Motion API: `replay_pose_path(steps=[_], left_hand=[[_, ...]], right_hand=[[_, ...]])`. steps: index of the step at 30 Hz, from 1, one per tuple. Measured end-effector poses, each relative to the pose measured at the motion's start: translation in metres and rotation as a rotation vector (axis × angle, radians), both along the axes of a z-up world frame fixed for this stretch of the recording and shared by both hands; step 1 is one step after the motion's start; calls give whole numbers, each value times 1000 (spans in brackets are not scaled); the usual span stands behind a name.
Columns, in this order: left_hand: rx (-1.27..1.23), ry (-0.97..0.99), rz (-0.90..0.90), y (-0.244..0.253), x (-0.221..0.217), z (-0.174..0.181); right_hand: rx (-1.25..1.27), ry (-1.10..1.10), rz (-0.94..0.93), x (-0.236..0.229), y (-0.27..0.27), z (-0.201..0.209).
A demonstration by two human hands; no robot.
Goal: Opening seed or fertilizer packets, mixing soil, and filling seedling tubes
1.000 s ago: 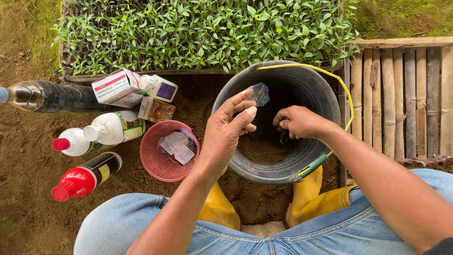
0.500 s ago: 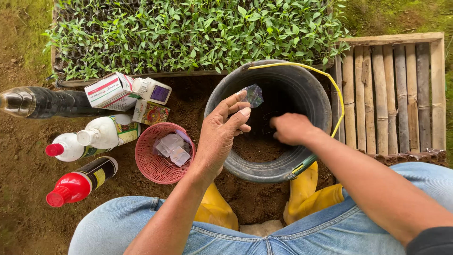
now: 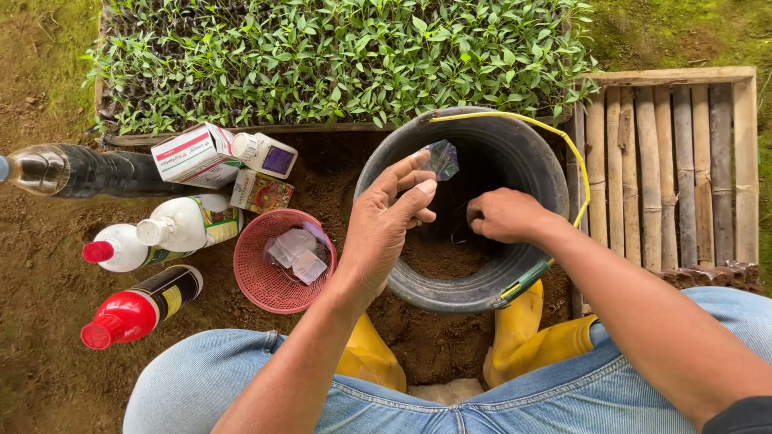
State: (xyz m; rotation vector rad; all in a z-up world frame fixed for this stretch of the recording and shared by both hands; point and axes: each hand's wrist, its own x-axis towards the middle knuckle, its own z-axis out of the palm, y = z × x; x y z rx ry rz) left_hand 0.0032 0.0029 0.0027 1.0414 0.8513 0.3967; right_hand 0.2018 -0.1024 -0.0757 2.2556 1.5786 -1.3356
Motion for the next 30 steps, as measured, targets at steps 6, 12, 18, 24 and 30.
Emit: replay_pose_path(steps=[6,12,18,24,30], left_hand=[[8,23,-24,-5,4,1],[-4,23,-29,-10,3,-6],[-9,29,-34,-7,-1,-6],[12,0,-28,-1,1,-4],[-29,47,-14,3,2,21]], right_hand=[[45,-179,98,7,-19,-44],[138,-182,313,-29,-15,-38],[111,-119,258,-12,-23,-92],[105,-35,28,13,1,-42],[-135,8,-511,47,12,158]])
